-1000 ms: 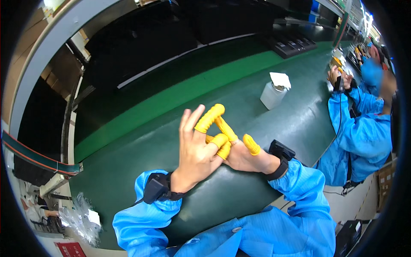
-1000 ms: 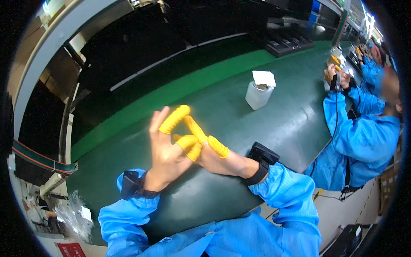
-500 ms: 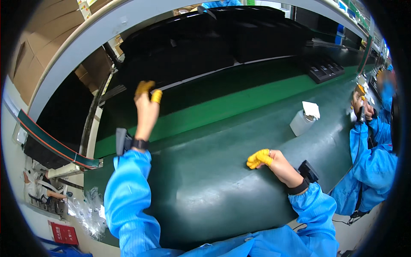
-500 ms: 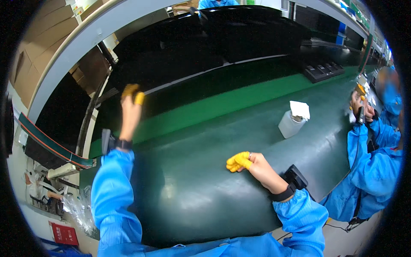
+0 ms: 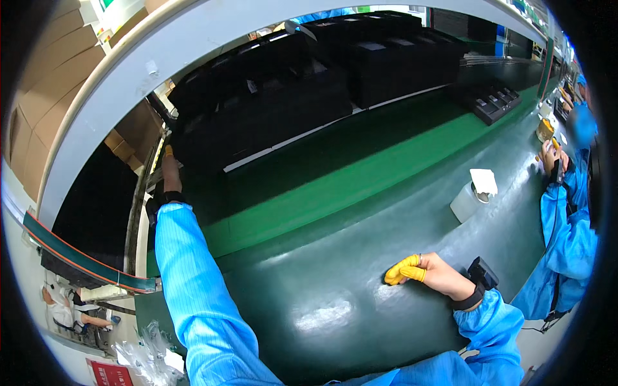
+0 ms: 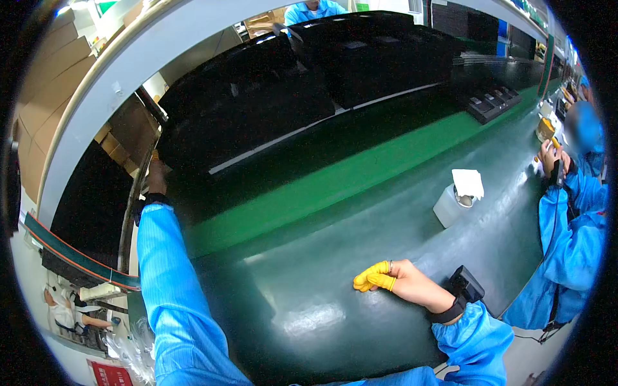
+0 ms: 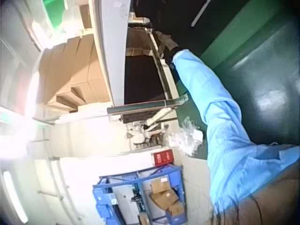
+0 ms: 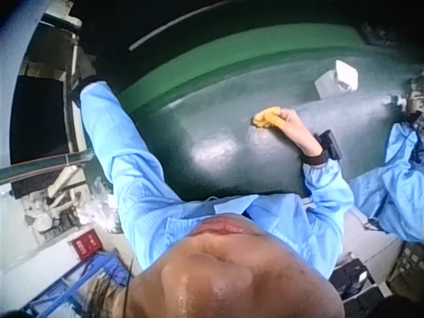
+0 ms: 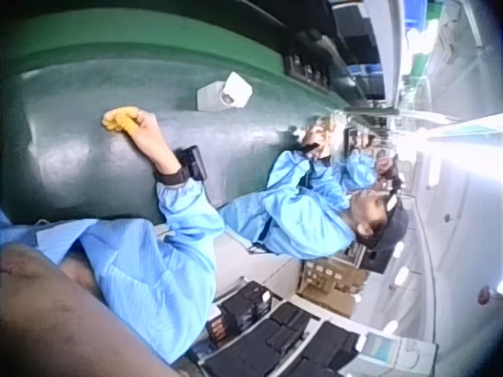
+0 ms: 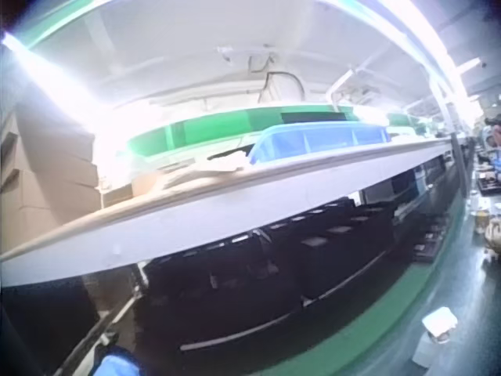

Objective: Cleaning and inspecting the backs of several smartphones at a factory assembly line.

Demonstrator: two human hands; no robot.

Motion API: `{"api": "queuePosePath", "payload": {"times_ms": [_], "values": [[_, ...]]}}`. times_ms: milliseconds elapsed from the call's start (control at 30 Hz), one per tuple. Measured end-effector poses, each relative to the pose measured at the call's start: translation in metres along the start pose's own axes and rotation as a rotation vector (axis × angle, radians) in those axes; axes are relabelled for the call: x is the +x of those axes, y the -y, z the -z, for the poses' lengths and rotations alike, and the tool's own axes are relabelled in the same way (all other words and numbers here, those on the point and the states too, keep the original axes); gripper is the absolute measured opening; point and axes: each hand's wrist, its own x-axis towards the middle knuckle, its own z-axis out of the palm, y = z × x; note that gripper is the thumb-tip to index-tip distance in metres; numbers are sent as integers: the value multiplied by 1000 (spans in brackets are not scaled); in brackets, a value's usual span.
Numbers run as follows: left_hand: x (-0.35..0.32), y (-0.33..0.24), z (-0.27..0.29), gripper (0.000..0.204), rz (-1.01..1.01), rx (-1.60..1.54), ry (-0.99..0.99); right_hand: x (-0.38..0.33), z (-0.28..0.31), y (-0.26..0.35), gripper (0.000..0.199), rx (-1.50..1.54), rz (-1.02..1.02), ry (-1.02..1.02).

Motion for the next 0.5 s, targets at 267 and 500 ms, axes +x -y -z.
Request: {"api": "queuePosePath", "payload": {"times_ms": [267,500], "values": [[-110,-71,-70,43,99,86,-71,-1,7,-2,24,12,25,-39],[-123,-115,-102,50,442,-305,66,4,5,0,25,-46,45,45]]}}
